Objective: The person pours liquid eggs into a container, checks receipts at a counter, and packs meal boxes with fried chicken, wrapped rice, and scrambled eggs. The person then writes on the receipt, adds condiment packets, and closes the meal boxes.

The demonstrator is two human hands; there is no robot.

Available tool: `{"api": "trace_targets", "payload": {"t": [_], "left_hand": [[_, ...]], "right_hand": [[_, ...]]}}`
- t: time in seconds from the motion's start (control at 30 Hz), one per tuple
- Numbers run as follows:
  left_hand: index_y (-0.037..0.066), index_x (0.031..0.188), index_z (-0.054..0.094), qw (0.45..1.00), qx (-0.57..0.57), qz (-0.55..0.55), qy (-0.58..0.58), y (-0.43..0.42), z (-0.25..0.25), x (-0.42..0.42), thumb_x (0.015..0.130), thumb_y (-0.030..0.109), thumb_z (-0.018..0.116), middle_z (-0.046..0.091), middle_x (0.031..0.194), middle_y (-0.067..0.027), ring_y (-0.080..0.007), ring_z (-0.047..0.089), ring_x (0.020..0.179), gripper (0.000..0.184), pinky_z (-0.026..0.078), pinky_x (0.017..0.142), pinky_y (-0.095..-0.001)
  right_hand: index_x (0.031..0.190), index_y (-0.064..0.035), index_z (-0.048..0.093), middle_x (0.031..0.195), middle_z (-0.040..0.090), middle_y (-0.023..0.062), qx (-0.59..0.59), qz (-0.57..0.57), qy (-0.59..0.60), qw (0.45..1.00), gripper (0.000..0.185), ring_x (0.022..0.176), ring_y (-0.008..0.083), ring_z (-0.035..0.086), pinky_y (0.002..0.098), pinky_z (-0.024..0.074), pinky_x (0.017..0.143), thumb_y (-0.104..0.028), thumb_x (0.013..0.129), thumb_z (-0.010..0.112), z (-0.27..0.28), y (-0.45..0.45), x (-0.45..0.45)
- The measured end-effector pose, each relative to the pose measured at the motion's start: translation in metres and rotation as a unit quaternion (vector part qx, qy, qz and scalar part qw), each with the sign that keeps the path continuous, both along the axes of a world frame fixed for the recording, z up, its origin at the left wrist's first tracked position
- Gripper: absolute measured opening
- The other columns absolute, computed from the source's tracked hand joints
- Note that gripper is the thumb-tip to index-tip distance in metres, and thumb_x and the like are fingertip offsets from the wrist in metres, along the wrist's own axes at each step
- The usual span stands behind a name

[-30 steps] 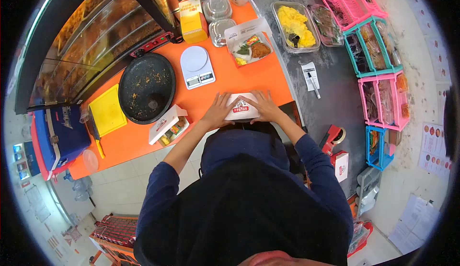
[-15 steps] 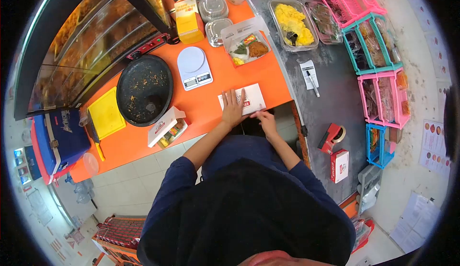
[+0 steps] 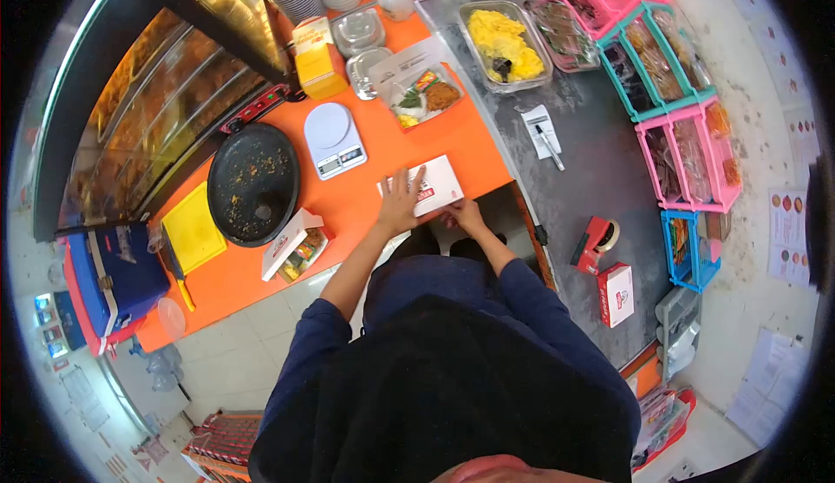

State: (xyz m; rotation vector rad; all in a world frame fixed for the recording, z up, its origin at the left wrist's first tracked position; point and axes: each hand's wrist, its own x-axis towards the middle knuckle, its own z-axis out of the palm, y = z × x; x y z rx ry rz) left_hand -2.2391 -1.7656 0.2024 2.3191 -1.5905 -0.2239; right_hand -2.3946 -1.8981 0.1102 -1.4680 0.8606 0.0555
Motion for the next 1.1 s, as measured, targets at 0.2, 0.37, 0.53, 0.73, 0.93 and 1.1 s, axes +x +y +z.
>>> {"api": "trace_targets", "payload": {"t": [0.2, 0.37, 0.53, 0.73, 0.93, 1.1], "left_hand": [[0.013, 0.141, 0.031, 0.997, -0.034, -0.02, 0.064, -0.023, 0.008, -0.036, 0.058, 0.03, 0.079, 0.035, 0.129, -0.027, -0.0407, 0.035, 0.122, 0.098, 0.023, 0.097, -0.0587], [0.014, 0.141, 0.032, 0.988, -0.054, -0.121, 0.079, -0.119, 0.068, -0.15, 0.056, 0.029, 0.079, 0.036, 0.131, -0.0247, -0.0398, 0.033, 0.123, 0.099, 0.022, 0.099, -0.0562], [0.015, 0.14, 0.034, 0.912, -0.149, -0.364, 0.116, -0.212, 0.128, -0.277, 0.068, 0.034, 0.072, 0.033, 0.14, -0.0176, -0.033, 0.03, 0.13, 0.084, 0.015, 0.105, -0.0541], [0.013, 0.134, 0.04, 0.879, -0.213, -0.381, 0.19, -0.23, 0.133, -0.344, 0.077, 0.023, 0.064, 0.04, 0.136, -0.0081, -0.028, 0.033, 0.13, 0.063, 0.015, 0.104, -0.0517], [0.009, 0.126, 0.048, 0.947, -0.143, -0.227, 0.177, -0.224, 0.066, -0.255, 0.079, 0.018, 0.063, 0.045, 0.128, -0.0109, -0.0285, 0.039, 0.124, 0.05, 0.024, 0.1, -0.0492], [0.005, 0.12, 0.053, 0.891, -0.132, 0.099, 0.422, -0.165, -0.051, -0.105, 0.086, 0.016, 0.057, 0.052, 0.118, -0.0126, -0.0221, 0.051, 0.107, 0.036, 0.043, 0.087, -0.0321]], "right_hand": [[0.111, -0.0046, 0.059, 0.096, 0.066, 0.0091, 0.128, 0.003, 0.004, 0.992, 0.033, 0.084, 0.0181, 0.063, 0.0334, 0.0536, 0.071, -0.016, 0.082, 0.069, 0.061, -0.006, -0.035], [0.13, -0.0083, 0.044, 0.125, 0.054, 0.0065, 0.301, -0.359, -0.274, 0.84, 0.049, 0.113, 0.0209, 0.053, 0.0395, 0.0468, 0.092, -0.013, 0.086, 0.064, 0.094, -0.027, -0.149], [0.128, -0.0058, 0.044, 0.122, 0.053, 0.0088, 0.143, -0.589, -0.383, 0.697, 0.044, 0.109, 0.0208, 0.055, 0.0386, 0.0491, 0.087, -0.025, 0.09, 0.058, 0.137, -0.06, -0.29], [0.125, 0.0027, 0.042, 0.118, 0.055, 0.0168, 0.023, -0.731, -0.314, 0.605, 0.064, 0.111, 0.0266, 0.055, 0.0455, 0.0473, 0.094, -0.048, 0.087, 0.056, 0.107, -0.068, -0.437], [0.111, 0.0063, 0.048, 0.095, 0.06, 0.0158, 0.264, -0.643, -0.043, 0.718, 0.073, 0.078, 0.0239, 0.064, 0.0405, 0.0547, 0.067, -0.058, 0.079, 0.062, 0.098, -0.065, -0.498], [0.101, -0.0045, 0.053, 0.091, 0.061, 0.0062, -0.002, -0.394, 0.081, 0.916, 0.049, 0.071, 0.0143, 0.061, 0.0322, 0.0496, 0.055, -0.05, 0.084, 0.06, 0.126, -0.092, -0.401]]}}
